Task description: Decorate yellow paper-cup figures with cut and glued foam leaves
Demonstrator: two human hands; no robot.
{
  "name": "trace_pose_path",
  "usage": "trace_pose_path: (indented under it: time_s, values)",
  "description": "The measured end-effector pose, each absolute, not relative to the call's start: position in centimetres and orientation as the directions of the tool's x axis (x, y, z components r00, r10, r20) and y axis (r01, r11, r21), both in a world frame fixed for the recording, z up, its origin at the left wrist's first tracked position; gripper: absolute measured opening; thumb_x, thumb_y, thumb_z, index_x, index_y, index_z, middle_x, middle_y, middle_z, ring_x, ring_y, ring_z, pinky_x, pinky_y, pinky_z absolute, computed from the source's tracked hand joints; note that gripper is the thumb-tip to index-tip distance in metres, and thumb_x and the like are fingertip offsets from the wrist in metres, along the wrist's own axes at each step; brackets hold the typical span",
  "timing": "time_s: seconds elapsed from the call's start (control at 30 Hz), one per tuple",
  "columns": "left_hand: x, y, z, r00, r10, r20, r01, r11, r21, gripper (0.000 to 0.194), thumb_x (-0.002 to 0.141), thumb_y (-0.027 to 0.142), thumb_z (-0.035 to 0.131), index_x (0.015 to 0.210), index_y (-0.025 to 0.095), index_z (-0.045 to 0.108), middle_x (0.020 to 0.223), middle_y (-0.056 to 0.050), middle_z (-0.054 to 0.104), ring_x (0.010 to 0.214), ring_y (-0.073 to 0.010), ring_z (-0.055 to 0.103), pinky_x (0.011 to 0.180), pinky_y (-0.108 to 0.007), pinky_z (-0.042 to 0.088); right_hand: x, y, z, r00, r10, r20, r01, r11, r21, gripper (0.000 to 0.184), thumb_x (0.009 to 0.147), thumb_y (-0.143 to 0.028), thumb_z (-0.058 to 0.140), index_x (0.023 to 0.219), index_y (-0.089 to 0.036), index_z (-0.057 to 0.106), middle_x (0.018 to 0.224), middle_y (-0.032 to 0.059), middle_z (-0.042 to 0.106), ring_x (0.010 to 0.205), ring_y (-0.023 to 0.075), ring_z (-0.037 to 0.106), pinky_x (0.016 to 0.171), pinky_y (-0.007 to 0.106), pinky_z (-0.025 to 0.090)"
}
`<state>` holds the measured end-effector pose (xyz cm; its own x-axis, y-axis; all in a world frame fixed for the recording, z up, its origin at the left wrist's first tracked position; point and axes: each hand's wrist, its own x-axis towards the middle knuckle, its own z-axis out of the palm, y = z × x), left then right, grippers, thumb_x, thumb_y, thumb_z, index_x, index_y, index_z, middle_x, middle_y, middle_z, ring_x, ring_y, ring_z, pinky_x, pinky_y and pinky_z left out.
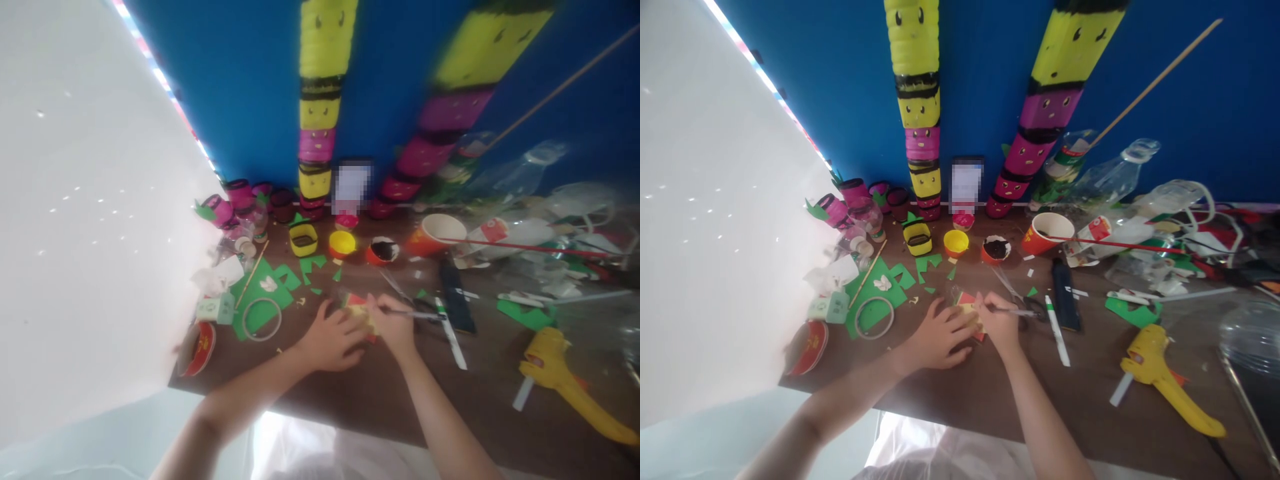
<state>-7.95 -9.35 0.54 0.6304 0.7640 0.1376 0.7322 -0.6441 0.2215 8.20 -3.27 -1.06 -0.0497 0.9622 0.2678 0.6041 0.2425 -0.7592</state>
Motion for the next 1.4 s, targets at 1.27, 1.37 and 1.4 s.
trace_pose_path:
  time_s: [1.27, 1.37, 1.4]
  values:
    - [-7.97, -9.33, 0.76, 0.63, 0.762, 0.149, 0.735, -0.647, 0.203, 0.042, 0.09, 0.043, 0.031, 0.126, 0.028, 0.046, 0.14, -0.001, 0.041, 0.116, -0.0238, 0.04, 0.102, -0.055, 0.019, 8.25, -3.3, -1.39, -0.042, 0.95, 0.308, 0.61, 0.269, -0.745, 0.041, 0.08, -0.033, 0.052, 0.045, -0.02, 0.037, 0.041, -0.0064, 0.034, 0.042, 0.0079, 0.034, 0.046, 0.022, 0.031]
    - [-7.97, -9.3, 0.66, 0.632, 0.76, 0.148, 0.736, -0.649, 0.193, 0.042, 0.089, 0.043, 0.033, 0.126, 0.029, 0.046, 0.139, -0.001, 0.042, 0.116, -0.0244, 0.04, 0.102, -0.055, 0.02, 8.26, -3.31, -1.48, -0.043, 0.95, 0.308, 0.612, 0.269, -0.744, 0.041, 0.081, -0.033, 0.052, 0.045, -0.019, 0.038, 0.042, -0.0064, 0.035, 0.042, 0.0078, 0.035, 0.046, 0.022, 0.031]
    - [-7.96, -9.3, 0.62, 0.633, 0.76, 0.148, 0.735, -0.65, 0.194, 0.042, 0.089, 0.044, 0.034, 0.126, 0.029, 0.046, 0.139, -0.001, 0.042, 0.116, -0.0245, 0.04, 0.102, -0.055, 0.02, 8.26, -3.31, -1.51, -0.04, 0.95, 0.309, 0.613, 0.268, -0.743, 0.041, 0.081, -0.033, 0.052, 0.045, -0.019, 0.038, 0.042, -0.0064, 0.035, 0.042, 0.0077, 0.034, 0.046, 0.022, 0.03]
